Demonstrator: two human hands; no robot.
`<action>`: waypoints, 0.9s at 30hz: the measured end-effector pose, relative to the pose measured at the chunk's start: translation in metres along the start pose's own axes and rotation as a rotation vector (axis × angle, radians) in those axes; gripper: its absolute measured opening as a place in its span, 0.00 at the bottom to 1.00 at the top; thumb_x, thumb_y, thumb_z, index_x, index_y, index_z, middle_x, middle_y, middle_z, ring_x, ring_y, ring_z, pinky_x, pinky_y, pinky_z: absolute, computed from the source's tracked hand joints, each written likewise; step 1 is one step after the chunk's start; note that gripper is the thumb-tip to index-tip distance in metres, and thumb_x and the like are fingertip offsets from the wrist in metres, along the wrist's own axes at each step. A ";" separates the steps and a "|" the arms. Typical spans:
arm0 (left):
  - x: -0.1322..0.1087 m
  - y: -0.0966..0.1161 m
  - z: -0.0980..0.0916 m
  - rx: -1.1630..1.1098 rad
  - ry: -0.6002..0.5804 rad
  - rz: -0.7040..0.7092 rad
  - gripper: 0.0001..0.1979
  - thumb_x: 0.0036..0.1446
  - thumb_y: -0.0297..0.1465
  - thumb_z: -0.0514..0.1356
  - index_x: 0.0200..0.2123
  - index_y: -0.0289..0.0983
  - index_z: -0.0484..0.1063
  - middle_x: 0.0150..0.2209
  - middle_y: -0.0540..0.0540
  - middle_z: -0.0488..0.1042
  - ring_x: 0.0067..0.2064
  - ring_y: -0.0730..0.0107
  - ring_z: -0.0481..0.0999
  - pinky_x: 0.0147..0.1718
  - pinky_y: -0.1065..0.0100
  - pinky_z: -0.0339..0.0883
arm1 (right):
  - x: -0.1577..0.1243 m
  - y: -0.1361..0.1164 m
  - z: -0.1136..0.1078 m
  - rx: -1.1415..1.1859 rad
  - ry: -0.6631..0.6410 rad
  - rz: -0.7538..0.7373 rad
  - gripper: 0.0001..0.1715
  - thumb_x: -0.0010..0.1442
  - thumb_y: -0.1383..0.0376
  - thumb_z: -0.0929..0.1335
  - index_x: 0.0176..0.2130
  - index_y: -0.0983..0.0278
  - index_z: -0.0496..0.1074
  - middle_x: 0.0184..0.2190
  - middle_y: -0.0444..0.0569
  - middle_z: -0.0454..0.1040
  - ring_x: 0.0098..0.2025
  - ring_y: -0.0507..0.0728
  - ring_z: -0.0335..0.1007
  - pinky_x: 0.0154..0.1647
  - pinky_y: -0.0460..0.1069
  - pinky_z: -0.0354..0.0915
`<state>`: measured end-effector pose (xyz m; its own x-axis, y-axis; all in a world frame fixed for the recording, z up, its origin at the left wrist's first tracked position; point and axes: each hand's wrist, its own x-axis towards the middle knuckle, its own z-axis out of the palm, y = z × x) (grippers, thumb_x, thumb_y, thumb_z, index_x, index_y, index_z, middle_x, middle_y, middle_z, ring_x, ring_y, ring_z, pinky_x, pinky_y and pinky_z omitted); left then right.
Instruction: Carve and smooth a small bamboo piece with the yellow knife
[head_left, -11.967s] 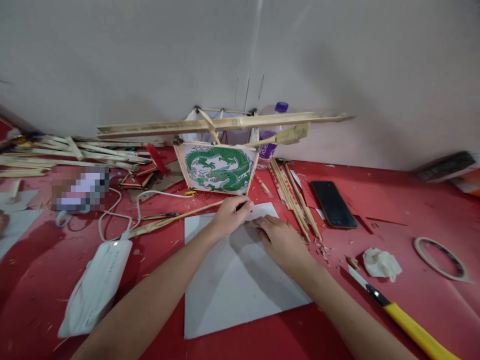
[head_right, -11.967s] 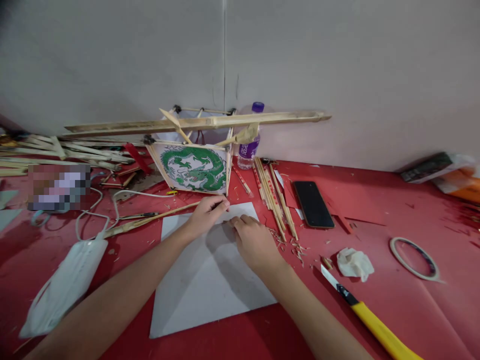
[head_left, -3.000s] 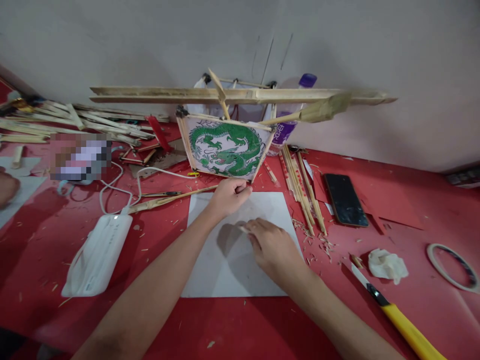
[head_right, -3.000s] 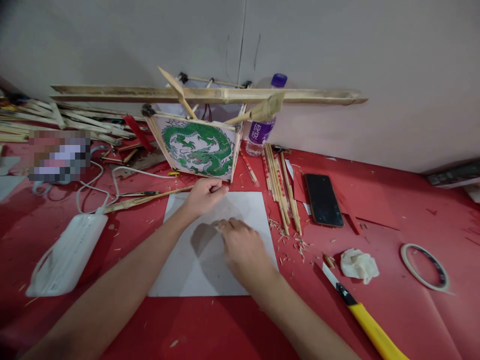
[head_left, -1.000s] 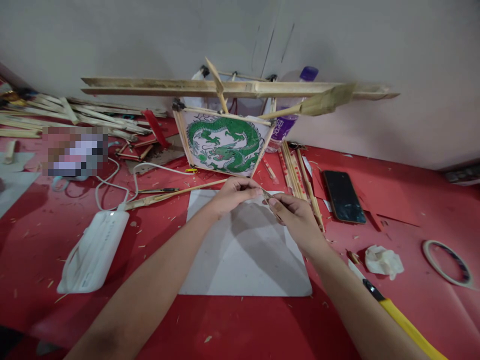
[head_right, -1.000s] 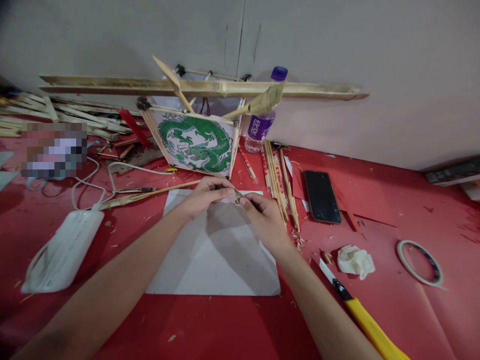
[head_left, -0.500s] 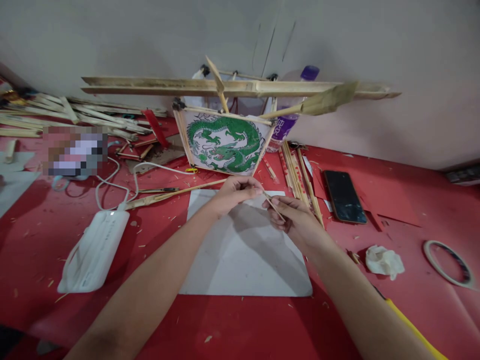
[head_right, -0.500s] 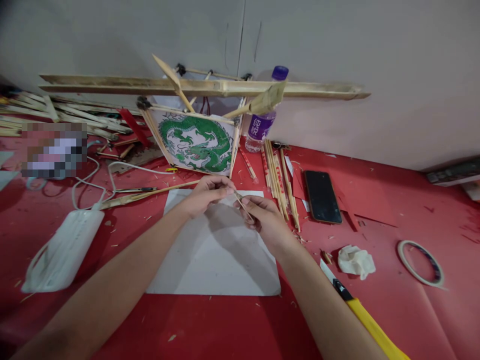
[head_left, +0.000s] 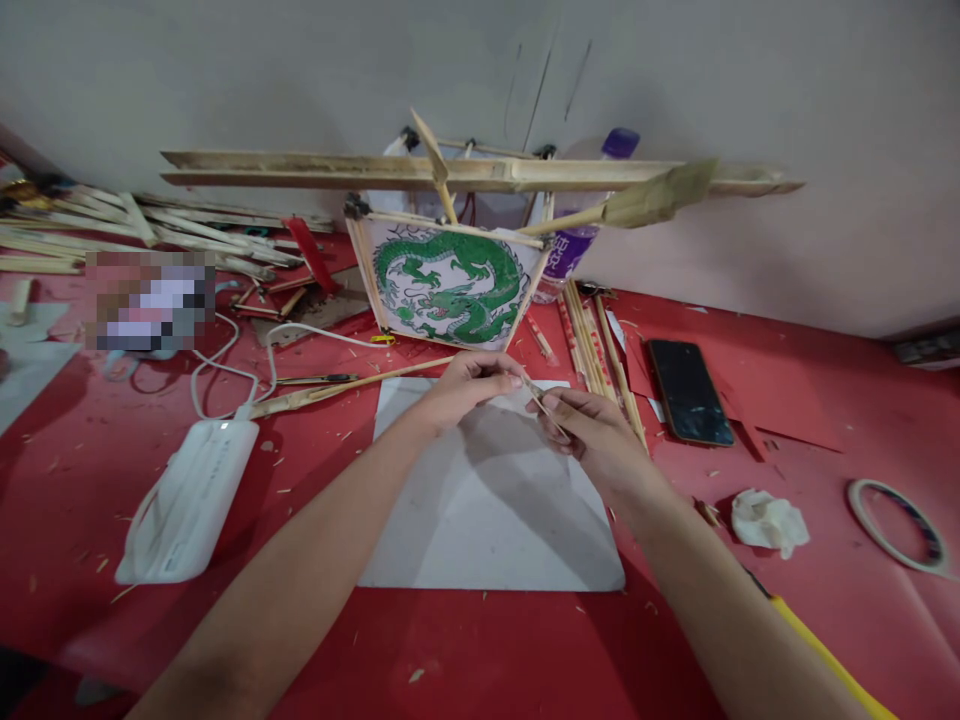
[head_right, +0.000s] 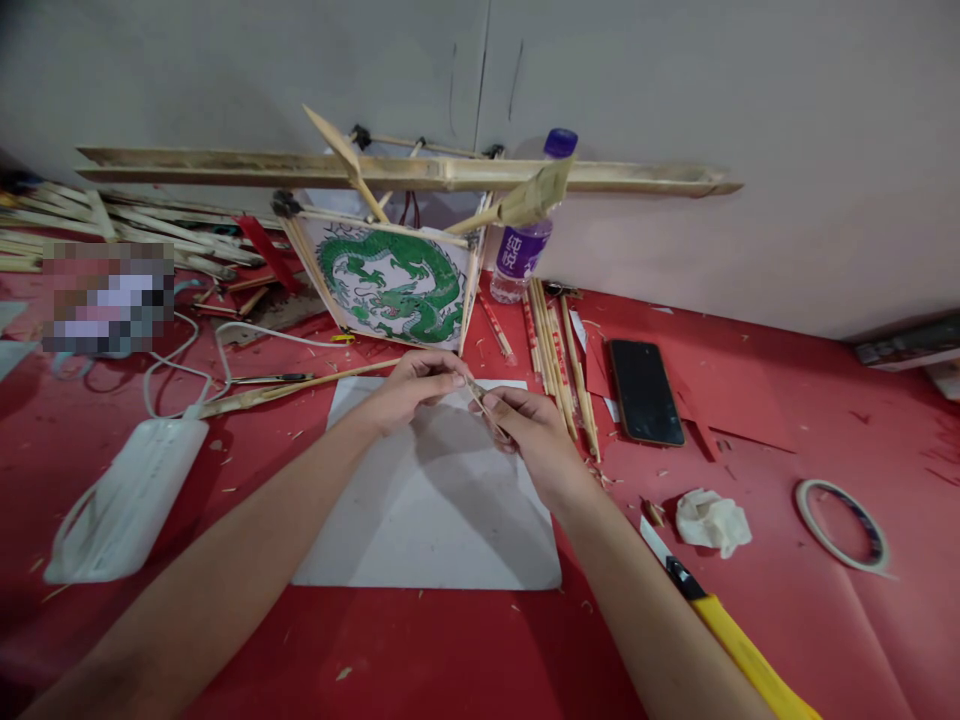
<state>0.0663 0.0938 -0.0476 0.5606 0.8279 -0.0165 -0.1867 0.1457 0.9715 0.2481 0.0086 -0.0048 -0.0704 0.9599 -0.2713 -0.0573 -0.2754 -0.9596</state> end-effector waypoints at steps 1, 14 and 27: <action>0.000 0.001 0.000 -0.013 0.003 -0.005 0.12 0.52 0.39 0.69 0.36 0.37 0.79 0.22 0.56 0.62 0.22 0.81 0.52 0.22 0.69 0.41 | 0.000 0.000 0.000 -0.078 0.021 -0.045 0.20 0.59 0.48 0.73 0.31 0.62 0.76 0.20 0.39 0.57 0.23 0.49 0.47 0.25 0.49 0.45; -0.001 0.012 0.006 -0.189 0.055 -0.057 0.14 0.49 0.39 0.68 0.27 0.36 0.69 0.18 0.59 0.52 0.19 0.83 0.47 0.21 0.69 0.35 | -0.004 0.009 0.005 -0.941 0.169 -0.398 0.10 0.68 0.61 0.65 0.40 0.61 0.76 0.34 0.51 0.79 0.32 0.57 0.70 0.35 0.52 0.59; 0.000 0.009 0.003 -0.211 0.010 -0.047 0.14 0.53 0.38 0.66 0.28 0.37 0.65 0.21 0.58 0.50 0.20 0.83 0.45 0.21 0.70 0.34 | -0.004 0.020 0.014 -1.390 -0.016 -0.382 0.20 0.69 0.67 0.61 0.54 0.65 0.76 0.43 0.57 0.80 0.46 0.64 0.76 0.37 0.54 0.64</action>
<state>0.0673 0.0930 -0.0380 0.5648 0.8227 -0.0642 -0.3258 0.2939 0.8986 0.2332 -0.0018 -0.0214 -0.2846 0.9586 0.0061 0.9229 0.2757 -0.2688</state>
